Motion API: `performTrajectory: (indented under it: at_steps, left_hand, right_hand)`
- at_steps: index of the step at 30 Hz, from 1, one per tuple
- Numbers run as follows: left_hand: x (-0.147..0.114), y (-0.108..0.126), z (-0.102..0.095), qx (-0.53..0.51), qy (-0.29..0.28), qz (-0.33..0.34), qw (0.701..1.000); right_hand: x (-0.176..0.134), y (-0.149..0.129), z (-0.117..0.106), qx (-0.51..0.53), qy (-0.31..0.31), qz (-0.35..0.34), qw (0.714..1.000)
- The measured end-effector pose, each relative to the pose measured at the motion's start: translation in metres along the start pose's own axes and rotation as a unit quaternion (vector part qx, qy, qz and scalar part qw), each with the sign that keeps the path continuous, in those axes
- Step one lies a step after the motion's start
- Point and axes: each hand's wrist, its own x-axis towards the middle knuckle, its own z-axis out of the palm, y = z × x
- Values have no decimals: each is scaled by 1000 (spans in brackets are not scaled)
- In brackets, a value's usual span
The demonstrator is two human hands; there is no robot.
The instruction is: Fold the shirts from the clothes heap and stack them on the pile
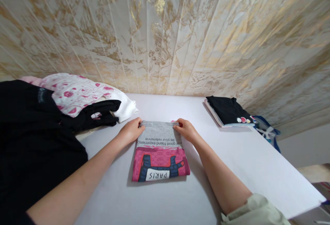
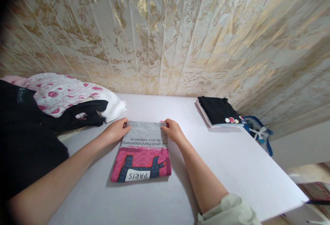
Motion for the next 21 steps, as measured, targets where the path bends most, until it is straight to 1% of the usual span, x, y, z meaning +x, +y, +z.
performTrajectory:
  at_steps: [4, 6, 8, 10, 12, 14, 15, 17, 19, 21]
  left_hand:
    - [2, -4, 5, 5, 27, 14, 1000]
    - [1, -3, 5, 9, 37, 17, 999]
    - [0, -2, 4, 13, 45, 7, 999]
    - [0, -2, 4, 18, 55, -6, 998]
    - [2, -5, 6, 18, 66, -16, 998]
    - [4, -8, 7, 1, 76, -27, 997]
    - [5, -9, 8, -12, 78, -32, 996]
    - [7, -10, 8, -40, 76, -39, 996]
    - [7, -10, 6, -61, 62, -39, 995]
    - [6, -8, 4, -81, 34, -33, 996]
  right_hand:
    - [-1, -3, -1, -30, -47, -4, 998]
    - [-3, -5, -4, -33, -53, -16, 998]
    - [-4, -7, -4, -28, -20, -36, 999]
    - [-4, -10, -2, -25, 38, -50, 998]
    - [-4, -13, 3, -45, 86, -32, 995]
    - [-3, -14, 9, -87, 98, 9, 991]
    - [-2, -13, 11, -108, 92, 26, 990]
    - [0, -12, 12, -129, 75, 33, 988]
    - [2, -9, 11, -118, 52, 20, 991]
    - [3, -5, 8, -85, 20, 2, 996]
